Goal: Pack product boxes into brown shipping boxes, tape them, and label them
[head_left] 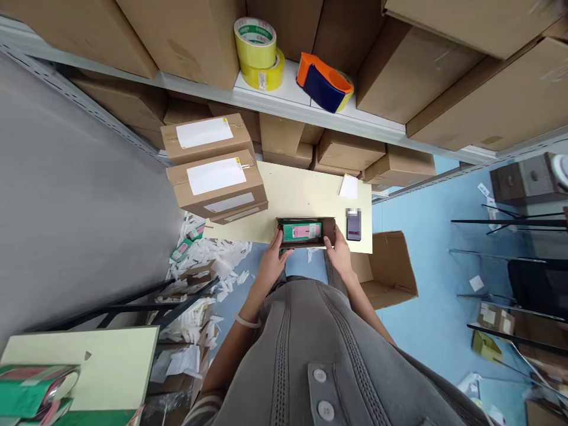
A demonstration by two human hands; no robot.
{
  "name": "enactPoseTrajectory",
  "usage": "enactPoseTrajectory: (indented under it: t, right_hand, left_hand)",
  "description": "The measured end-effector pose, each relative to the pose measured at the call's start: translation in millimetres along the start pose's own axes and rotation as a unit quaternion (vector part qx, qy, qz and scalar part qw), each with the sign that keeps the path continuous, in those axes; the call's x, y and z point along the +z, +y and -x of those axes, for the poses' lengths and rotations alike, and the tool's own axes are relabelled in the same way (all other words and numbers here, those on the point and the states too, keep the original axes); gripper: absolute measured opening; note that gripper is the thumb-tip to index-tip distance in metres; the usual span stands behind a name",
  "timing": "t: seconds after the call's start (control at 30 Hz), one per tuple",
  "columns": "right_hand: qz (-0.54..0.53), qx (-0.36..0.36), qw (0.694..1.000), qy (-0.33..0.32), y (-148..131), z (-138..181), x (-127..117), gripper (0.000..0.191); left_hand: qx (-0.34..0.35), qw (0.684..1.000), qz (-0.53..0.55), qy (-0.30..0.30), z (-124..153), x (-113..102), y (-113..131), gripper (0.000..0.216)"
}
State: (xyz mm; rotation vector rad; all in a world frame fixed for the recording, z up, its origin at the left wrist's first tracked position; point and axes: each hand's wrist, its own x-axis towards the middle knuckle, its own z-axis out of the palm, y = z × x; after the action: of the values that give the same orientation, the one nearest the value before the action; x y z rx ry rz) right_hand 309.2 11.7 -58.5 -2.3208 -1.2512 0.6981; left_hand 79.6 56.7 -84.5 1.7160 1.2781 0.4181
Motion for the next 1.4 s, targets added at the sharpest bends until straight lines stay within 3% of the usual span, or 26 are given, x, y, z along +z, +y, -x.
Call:
enactPoseTrajectory:
  t: [0.23, 0.5, 0.73, 0.87, 1.0, 1.23, 1.4]
  right_hand:
    - [0.138, -0.021, 0.990, -0.014, -11.2, -1.6, -2.3, 0.066]
    - [0.202, -0.027, 0.970, -0.134, -32.8, 0.1, 32.0, 0.046]
    - [0.181, -0.112, 0.972, -0.102, -15.7, -16.4, 25.4, 0.042]
    - [0.211, -0.149, 0.964, -0.069, -10.2, -28.6, 30.9, 0.044]
    - [0.229, -0.177, 0.957, 0.008, -5.9, -43.1, 51.4, 0.049]
    - [0.214, -0.265, 0.935, 0.095, 7.7, -54.2, 71.7, 0.048]
    - [0.204, -0.285, 0.932, 0.090, 9.3, -55.8, 71.5, 0.044]
  left_hand:
    - [0.045, 0.994, -0.093, 0.035, -5.1, 11.9, 1.3, 0.070]
    - [0.077, 0.981, -0.173, -0.039, -15.4, 33.3, -1.6, 0.052]
    - [0.090, 0.979, -0.169, -0.071, -29.5, 19.7, 2.5, 0.044]
    - [0.111, 0.978, -0.165, -0.058, -39.9, 14.2, 4.2, 0.034]
    - [0.091, 0.984, -0.151, -0.012, -49.1, 15.6, -2.8, 0.022]
    - [0.066, 0.965, -0.176, 0.182, -48.2, 21.1, -13.4, 0.023]
    - [0.056, 0.948, -0.188, 0.251, -48.1, 28.1, -8.6, 0.052]
